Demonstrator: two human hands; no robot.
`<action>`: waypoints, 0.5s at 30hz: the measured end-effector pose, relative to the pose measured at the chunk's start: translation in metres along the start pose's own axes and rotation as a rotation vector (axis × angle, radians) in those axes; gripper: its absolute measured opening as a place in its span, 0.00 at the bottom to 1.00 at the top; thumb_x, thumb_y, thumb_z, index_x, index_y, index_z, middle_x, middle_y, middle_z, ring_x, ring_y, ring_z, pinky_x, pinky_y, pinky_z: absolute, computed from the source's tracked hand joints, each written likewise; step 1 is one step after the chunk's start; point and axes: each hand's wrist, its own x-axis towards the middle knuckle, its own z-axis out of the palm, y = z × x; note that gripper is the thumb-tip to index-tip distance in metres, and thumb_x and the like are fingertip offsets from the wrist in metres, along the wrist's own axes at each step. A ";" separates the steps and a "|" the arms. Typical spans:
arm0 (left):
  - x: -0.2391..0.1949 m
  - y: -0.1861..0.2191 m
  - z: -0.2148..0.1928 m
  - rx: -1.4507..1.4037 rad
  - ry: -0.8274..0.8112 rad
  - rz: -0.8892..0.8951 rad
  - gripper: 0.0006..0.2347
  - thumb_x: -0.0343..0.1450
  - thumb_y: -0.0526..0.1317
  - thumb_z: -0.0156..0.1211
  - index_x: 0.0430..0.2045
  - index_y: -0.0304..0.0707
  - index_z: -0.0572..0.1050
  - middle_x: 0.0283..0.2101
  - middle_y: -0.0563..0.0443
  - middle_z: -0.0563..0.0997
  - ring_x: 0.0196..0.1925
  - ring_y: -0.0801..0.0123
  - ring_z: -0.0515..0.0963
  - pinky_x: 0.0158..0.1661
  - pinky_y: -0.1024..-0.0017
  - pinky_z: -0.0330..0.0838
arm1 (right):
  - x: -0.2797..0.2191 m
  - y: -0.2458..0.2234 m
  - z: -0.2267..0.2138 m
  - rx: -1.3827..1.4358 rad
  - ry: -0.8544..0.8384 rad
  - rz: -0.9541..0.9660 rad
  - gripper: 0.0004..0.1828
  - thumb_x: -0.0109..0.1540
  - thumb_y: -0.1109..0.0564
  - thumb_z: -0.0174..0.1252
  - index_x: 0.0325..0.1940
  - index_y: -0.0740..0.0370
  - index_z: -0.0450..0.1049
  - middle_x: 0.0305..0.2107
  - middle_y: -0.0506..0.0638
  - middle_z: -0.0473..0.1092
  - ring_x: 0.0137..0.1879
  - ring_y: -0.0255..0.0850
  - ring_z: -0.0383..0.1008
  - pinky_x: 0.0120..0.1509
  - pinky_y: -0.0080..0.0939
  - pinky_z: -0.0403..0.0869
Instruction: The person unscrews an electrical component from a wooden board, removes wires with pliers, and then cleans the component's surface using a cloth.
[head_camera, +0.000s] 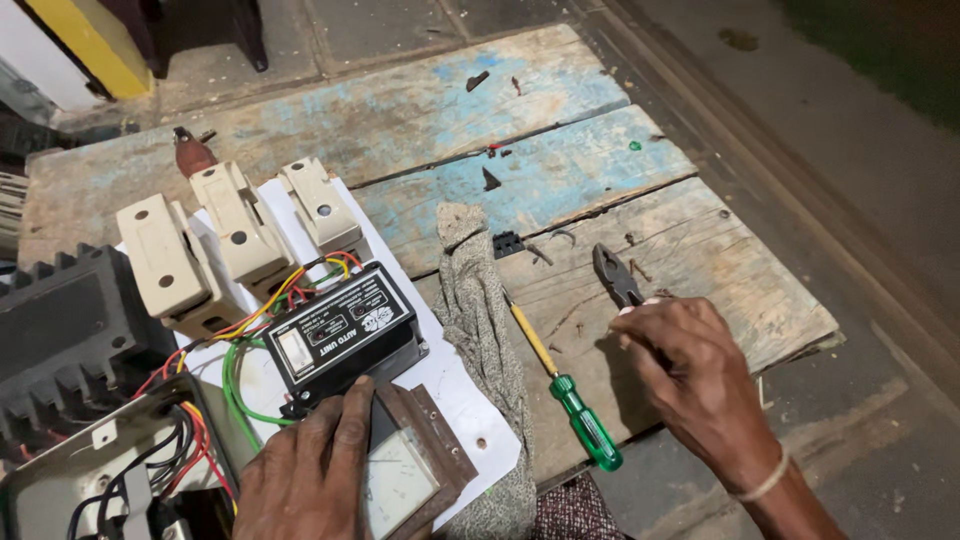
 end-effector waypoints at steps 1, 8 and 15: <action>0.001 0.000 0.001 0.004 0.010 0.000 0.59 0.44 0.74 0.69 0.73 0.51 0.56 0.63 0.44 0.68 0.56 0.47 0.72 0.54 0.46 0.64 | 0.001 0.006 0.004 -0.021 0.011 -0.073 0.10 0.62 0.58 0.62 0.47 0.60 0.80 0.36 0.48 0.76 0.43 0.39 0.72 0.54 0.46 0.74; 0.001 0.005 -0.005 -0.010 0.014 0.026 0.56 0.47 0.69 0.71 0.71 0.44 0.56 0.60 0.43 0.70 0.53 0.47 0.73 0.52 0.48 0.66 | 0.022 -0.002 0.023 -0.204 -0.222 0.077 0.12 0.56 0.51 0.68 0.41 0.57 0.84 0.29 0.48 0.76 0.38 0.43 0.66 0.46 0.49 0.64; 0.003 0.008 -0.016 -0.082 -0.020 0.037 0.57 0.46 0.65 0.75 0.70 0.39 0.56 0.59 0.38 0.69 0.53 0.45 0.71 0.51 0.48 0.65 | 0.033 -0.008 0.029 -0.223 -0.305 0.131 0.13 0.57 0.51 0.67 0.43 0.56 0.84 0.26 0.48 0.76 0.35 0.43 0.66 0.44 0.49 0.66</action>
